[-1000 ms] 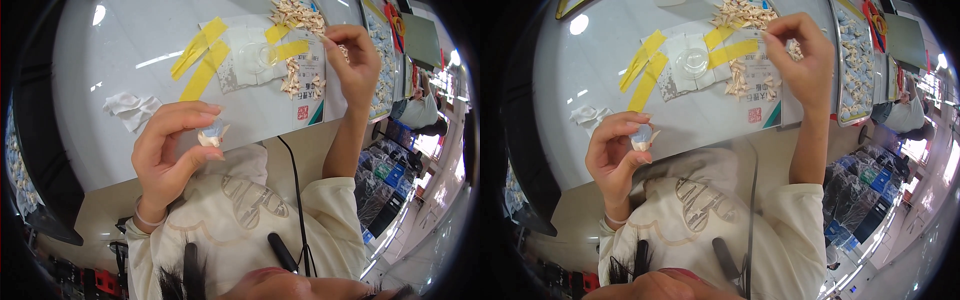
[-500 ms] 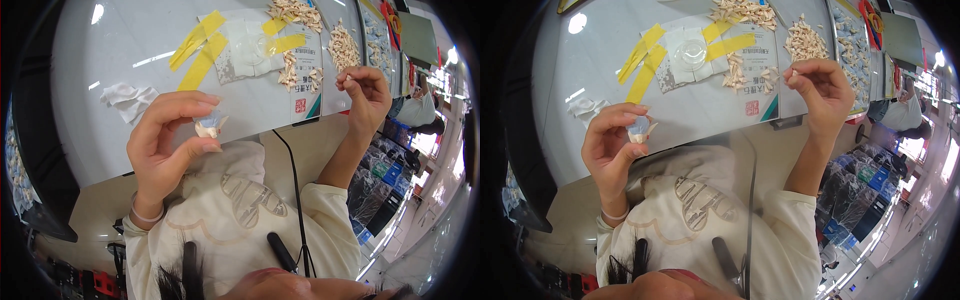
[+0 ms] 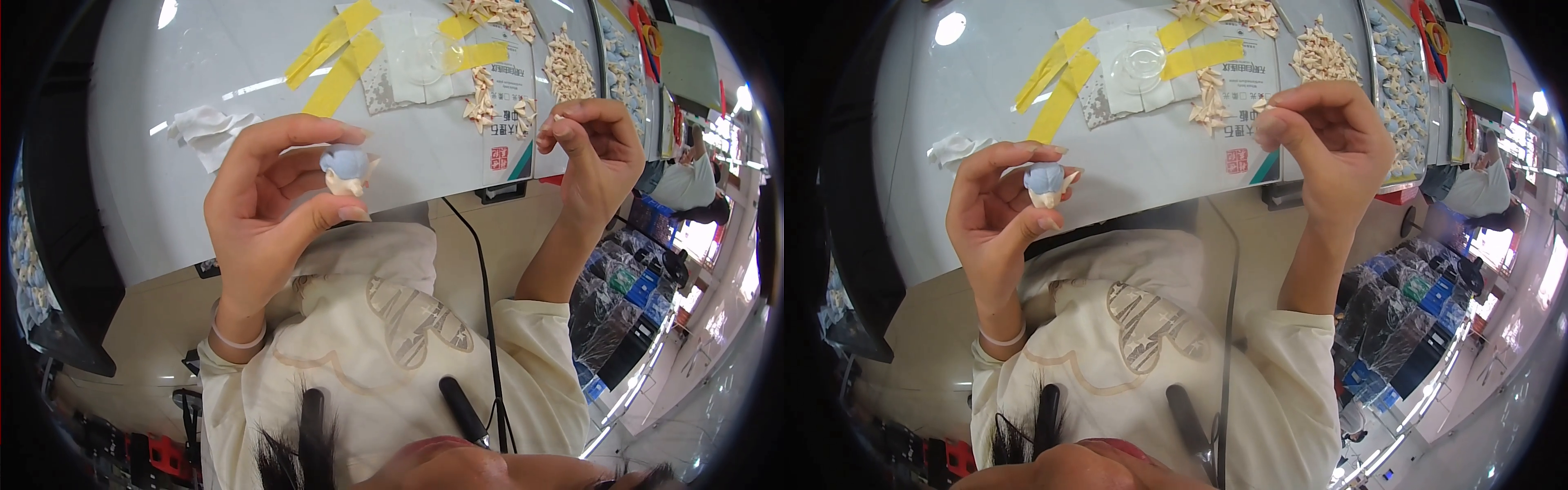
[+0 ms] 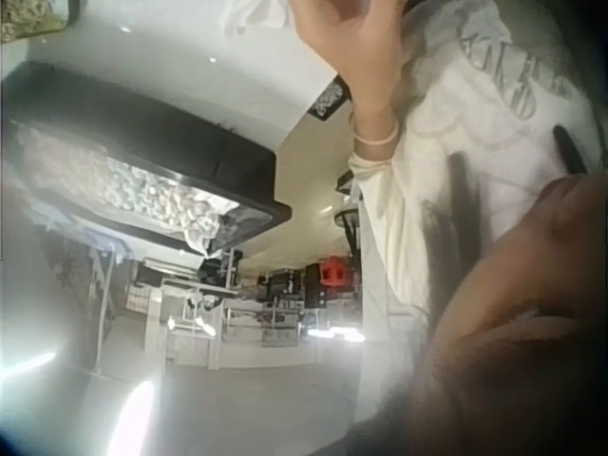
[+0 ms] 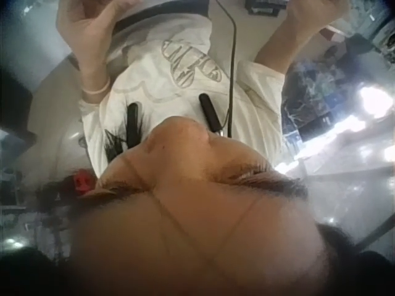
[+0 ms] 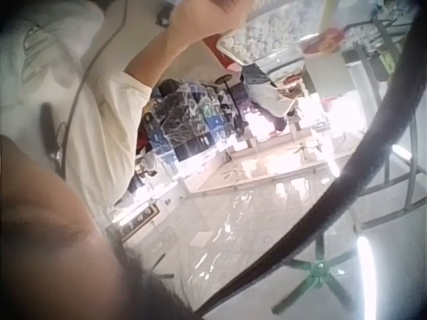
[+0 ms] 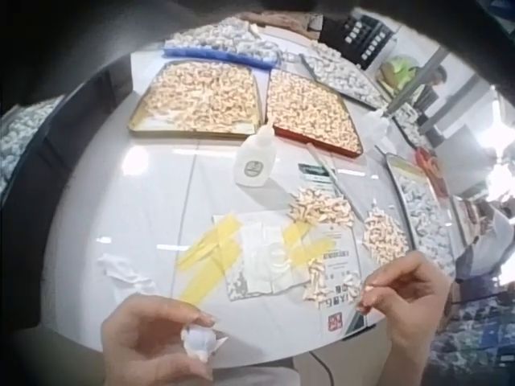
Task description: The person assembles small plastic figurines by hand, attaching toy hair and toy head components to toy bodies.
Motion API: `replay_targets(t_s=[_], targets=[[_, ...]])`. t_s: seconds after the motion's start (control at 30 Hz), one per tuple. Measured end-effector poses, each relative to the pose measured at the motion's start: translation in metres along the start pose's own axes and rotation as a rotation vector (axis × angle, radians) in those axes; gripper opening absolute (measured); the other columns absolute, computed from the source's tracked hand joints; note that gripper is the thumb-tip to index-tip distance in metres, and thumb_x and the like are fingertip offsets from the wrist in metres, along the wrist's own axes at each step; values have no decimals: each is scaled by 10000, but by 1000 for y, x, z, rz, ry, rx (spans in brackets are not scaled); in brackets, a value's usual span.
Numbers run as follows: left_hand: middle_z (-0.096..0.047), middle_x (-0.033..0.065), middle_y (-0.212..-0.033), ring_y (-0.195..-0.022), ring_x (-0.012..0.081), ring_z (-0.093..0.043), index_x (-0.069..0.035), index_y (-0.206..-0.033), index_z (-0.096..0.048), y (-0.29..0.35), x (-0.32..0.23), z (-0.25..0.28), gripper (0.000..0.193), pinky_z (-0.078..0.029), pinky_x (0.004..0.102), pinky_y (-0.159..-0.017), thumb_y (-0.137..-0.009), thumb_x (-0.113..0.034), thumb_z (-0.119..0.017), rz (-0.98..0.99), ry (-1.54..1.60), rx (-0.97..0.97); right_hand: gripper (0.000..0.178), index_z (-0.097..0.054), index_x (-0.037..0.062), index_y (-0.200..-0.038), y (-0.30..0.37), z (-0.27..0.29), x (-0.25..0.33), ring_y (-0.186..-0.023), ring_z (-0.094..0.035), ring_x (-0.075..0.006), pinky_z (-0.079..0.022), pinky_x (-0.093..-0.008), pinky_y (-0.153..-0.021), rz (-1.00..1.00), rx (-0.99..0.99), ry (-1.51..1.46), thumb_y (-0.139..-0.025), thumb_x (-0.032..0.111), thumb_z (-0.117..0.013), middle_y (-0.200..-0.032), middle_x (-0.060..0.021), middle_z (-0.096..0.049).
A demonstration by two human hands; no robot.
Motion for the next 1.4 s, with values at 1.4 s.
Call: replay_targets(t_s=[1.4], targets=[[-538,85,-943,-628,70,-422,26,-937,-540,0,4,7,335,-337,175,-532,-633,-13,-675,-116,-9,110,176,-547,-23,-651,-16,-88,39,-619,-443,-170,-337,-250,-599,118,362,148,-543,38,-672,-665,-91,-489]])
Point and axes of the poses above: each hand's wrist, its own y-axis away from the middle knuckle, its own z-axis out of the back of the hand, x = y × z, the point moved 4 cm from there along -y, towards the middle knuckle
